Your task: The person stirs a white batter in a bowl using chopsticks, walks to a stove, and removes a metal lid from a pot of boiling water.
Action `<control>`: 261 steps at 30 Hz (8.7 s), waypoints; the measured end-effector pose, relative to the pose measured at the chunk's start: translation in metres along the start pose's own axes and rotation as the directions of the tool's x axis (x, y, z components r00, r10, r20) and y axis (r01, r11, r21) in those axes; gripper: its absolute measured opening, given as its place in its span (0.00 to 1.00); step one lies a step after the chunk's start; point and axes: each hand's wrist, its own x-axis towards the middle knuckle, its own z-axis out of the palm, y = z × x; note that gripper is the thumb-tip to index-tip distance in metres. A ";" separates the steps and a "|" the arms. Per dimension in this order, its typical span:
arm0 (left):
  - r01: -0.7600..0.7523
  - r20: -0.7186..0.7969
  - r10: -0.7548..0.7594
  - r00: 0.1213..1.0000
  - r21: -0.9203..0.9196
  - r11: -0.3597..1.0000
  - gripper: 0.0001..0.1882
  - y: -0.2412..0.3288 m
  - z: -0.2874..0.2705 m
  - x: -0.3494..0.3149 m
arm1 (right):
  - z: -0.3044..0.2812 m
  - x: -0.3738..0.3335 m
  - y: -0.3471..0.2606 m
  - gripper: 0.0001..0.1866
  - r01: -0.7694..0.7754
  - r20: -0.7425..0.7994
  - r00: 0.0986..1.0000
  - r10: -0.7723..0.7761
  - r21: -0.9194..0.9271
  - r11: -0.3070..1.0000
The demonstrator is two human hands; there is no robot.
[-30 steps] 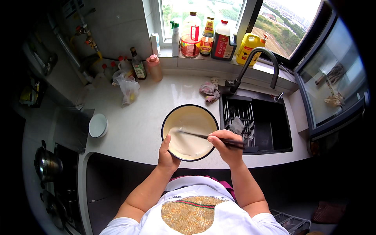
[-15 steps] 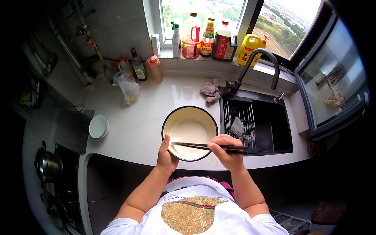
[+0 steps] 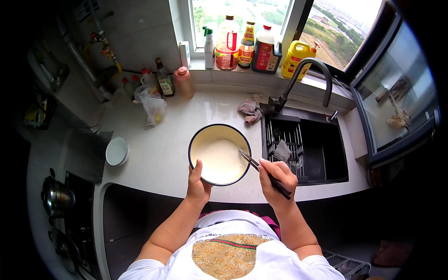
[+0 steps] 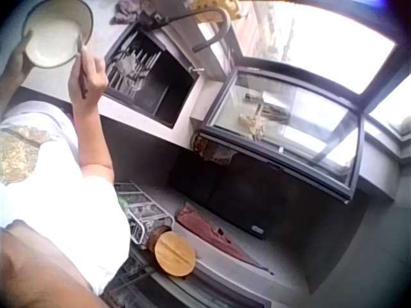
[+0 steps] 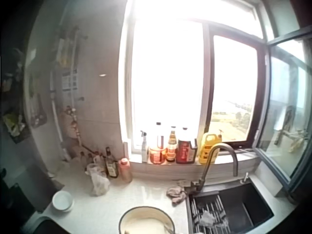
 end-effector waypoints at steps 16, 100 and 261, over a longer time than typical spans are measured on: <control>0.032 -0.051 -0.036 0.998 -0.082 0.996 0.32 -0.003 -0.002 -0.009 | -0.027 0.015 0.036 0.05 -0.623 0.240 0.775 0.585 0.446 0.642; 0.324 0.234 -0.297 0.926 -0.086 0.942 0.35 0.028 0.000 0.011 | 0.014 -0.015 0.005 0.09 0.143 0.008 0.988 -0.156 0.359 0.922; 0.073 0.080 -0.067 0.995 -0.074 0.995 0.37 0.007 0.006 0.011 | 0.029 -0.010 0.018 0.07 0.076 -0.081 0.995 -0.059 0.226 0.971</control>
